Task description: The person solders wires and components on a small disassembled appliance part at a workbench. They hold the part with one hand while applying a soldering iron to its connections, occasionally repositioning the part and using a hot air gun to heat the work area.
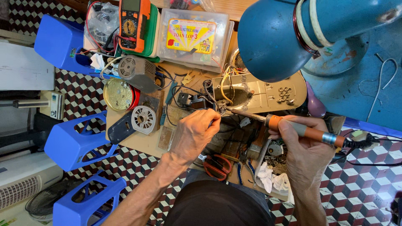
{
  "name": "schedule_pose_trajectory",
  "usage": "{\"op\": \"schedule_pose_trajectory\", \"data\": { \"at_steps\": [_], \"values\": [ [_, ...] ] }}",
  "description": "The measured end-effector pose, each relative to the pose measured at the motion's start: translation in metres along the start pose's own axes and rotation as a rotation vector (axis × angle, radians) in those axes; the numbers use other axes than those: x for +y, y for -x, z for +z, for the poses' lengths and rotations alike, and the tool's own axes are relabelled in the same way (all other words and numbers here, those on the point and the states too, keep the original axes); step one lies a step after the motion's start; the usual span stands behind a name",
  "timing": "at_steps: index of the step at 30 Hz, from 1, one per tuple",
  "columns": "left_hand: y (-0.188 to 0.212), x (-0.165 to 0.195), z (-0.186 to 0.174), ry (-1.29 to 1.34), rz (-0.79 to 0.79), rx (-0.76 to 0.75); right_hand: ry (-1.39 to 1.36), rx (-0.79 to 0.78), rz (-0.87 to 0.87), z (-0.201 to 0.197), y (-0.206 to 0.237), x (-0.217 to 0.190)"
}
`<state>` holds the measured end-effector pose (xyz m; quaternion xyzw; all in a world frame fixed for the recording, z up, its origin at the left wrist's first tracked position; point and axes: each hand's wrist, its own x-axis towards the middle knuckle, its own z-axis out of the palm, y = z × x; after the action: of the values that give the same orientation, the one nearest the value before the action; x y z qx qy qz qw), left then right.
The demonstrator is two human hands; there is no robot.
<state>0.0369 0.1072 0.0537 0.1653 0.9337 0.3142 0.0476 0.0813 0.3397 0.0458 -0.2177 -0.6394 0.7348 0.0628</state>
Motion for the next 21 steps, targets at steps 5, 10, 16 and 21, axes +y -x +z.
{"op": "schedule_pose_trajectory", "data": {
  "at_steps": [5, 10, 16, 21],
  "values": [
    [-0.0019, -0.0075, -0.0027, -0.077, 0.188, -0.031, 0.032, -0.007, 0.007, -0.0012, -0.0019, -0.0006],
    [-0.0005, -0.0096, -0.0035, -0.071, 0.200, -0.054, 0.050, -0.055, 0.020, -0.0006, -0.0049, -0.0005],
    [0.0017, -0.0076, 0.0012, -0.058, 0.117, -0.043, 0.088, -0.050, 0.017, 0.0002, -0.0052, -0.0001],
    [0.0062, -0.0071, 0.0057, -0.070, 0.110, 0.002, 0.067, -0.056, -0.052, -0.0049, -0.0028, -0.0008]
  ]
}}
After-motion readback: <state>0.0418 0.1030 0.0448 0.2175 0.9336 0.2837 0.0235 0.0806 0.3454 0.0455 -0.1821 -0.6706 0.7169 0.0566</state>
